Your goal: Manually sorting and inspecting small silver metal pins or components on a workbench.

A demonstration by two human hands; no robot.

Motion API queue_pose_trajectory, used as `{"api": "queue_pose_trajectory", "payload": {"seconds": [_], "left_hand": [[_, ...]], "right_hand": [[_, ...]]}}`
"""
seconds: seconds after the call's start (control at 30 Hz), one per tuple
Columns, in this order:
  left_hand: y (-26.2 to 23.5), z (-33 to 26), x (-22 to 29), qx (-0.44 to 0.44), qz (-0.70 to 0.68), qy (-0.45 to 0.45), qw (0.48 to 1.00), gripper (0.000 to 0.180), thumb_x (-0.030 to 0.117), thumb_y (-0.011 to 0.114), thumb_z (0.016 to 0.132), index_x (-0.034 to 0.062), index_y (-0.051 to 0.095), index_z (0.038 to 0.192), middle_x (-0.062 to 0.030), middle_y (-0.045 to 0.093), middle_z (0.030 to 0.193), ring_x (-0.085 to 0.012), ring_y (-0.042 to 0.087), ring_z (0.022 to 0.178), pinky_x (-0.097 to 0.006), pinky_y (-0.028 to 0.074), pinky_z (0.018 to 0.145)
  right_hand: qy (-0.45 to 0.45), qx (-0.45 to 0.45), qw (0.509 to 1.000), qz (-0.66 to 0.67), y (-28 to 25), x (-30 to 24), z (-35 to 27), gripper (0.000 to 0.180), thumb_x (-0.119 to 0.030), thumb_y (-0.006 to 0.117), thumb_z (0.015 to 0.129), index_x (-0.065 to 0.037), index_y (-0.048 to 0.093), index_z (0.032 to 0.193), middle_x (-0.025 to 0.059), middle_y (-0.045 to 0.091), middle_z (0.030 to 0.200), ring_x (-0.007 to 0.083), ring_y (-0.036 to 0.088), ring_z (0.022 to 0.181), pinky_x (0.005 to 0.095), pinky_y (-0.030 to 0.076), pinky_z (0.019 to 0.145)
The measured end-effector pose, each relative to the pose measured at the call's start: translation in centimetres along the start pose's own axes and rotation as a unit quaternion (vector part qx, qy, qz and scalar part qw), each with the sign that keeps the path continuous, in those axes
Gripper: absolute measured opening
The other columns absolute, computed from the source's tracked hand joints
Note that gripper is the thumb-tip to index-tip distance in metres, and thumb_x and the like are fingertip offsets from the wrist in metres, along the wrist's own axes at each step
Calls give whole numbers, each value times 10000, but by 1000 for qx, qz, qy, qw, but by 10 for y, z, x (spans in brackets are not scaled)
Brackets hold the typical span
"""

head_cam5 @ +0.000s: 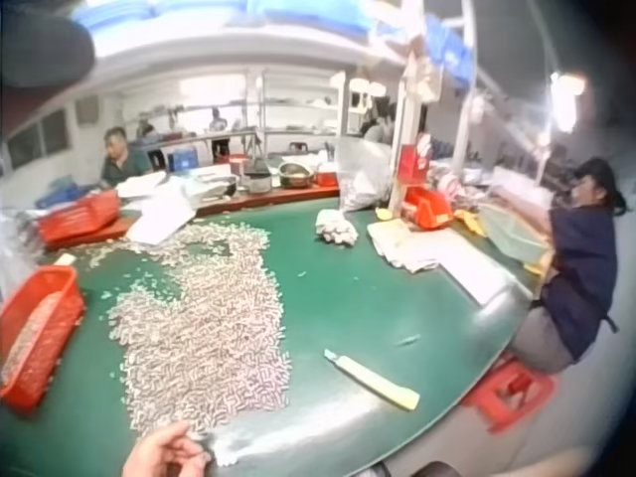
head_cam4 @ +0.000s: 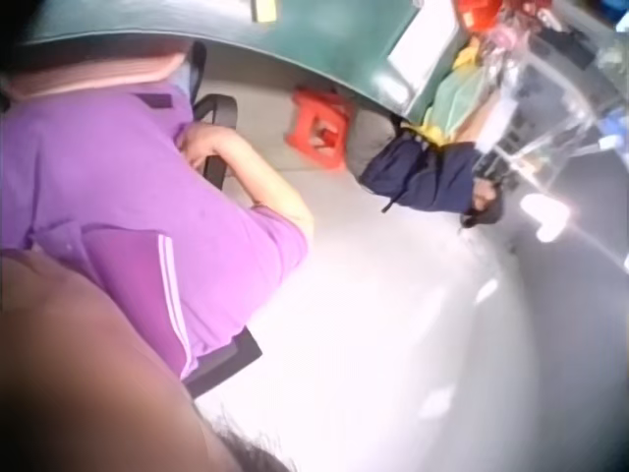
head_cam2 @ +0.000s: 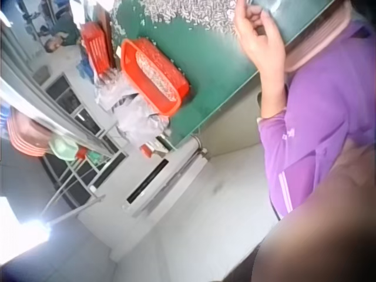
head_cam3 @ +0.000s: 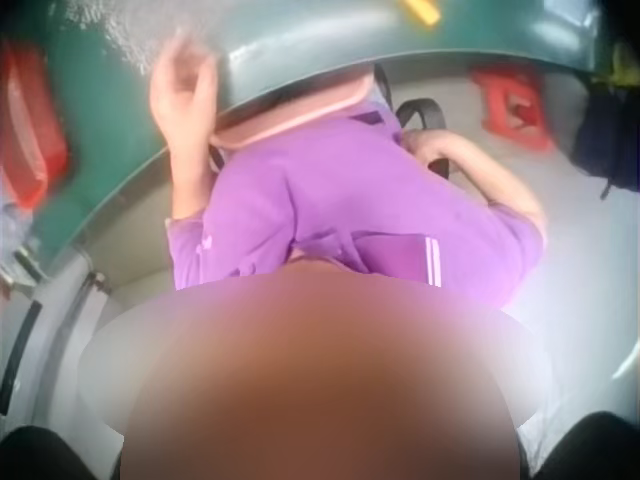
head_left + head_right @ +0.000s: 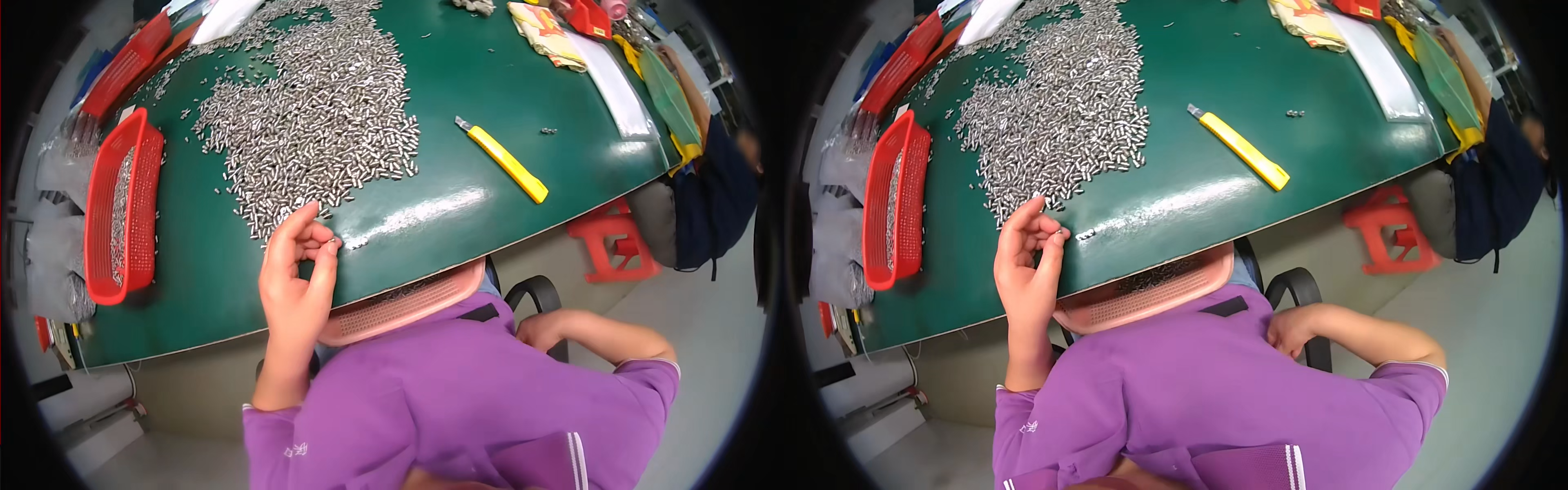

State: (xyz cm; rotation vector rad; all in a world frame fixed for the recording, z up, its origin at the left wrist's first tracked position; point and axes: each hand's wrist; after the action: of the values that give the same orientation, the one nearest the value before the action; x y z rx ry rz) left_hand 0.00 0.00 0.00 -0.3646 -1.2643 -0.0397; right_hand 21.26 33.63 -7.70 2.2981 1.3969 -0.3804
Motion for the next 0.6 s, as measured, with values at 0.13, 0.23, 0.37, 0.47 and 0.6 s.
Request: {"api": "queue_pose_trajectory", "payload": {"seconds": [0.13,0.23,0.37,0.47,0.6], "left_hand": [[0,-1,8,2,-22,-7,1000,453,-127,614,896,-39,559,1337,-101,630,1038,-152,658,911,-273,554,812],[-6,-5,7,2,-12,-3,1000,451,-136,591,896,-41,556,1336,-113,603,1079,-168,677,920,-284,569,822],[-2,-8,10,-10,3,10,1000,416,-136,576,892,-44,576,1298,-126,568,1132,-192,705,941,-286,582,817],[1,-6,9,14,73,46,996,374,-132,617,852,-12,623,1206,-111,622,1064,-186,689,925,-296,567,796],[-4,-4,9,4,181,68,981,376,-115,661,837,15,641,1190,-54,632,1012,-134,638,925,-277,526,831]], "right_hand": [[-11,154,978,-143,-32,-41,-34,176,-156,762,785,-61,772,933,82,739,761,211,712,700,366,550,671],[-121,286,928,-205,-52,-114,-87,133,-194,774,805,-65,748,826,115,696,723,288,673,666,408,524,640],[-399,478,774,-117,-60,-180,-83,93,-108,801,808,-70,726,846,49,702,775,217,662,677,343,514,634],[-436,614,623,-213,-76,-203,-50,212,-113,804,792,-76,694,970,48,634,785,246,641,736,369,508,698],[-391,637,630,-209,-89,-221,-35,313,-140,761,812,-68,620,1082,107,632,1002,329,617,947,430,506,810]]}}
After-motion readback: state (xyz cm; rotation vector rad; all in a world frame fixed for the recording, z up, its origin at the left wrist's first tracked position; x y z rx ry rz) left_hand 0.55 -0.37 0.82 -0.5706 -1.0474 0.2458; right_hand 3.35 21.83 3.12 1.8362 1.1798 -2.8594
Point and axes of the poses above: each hand's wrist, its own z-axis towards the middle knuckle, its own y-axis out of the palm, x = y × z
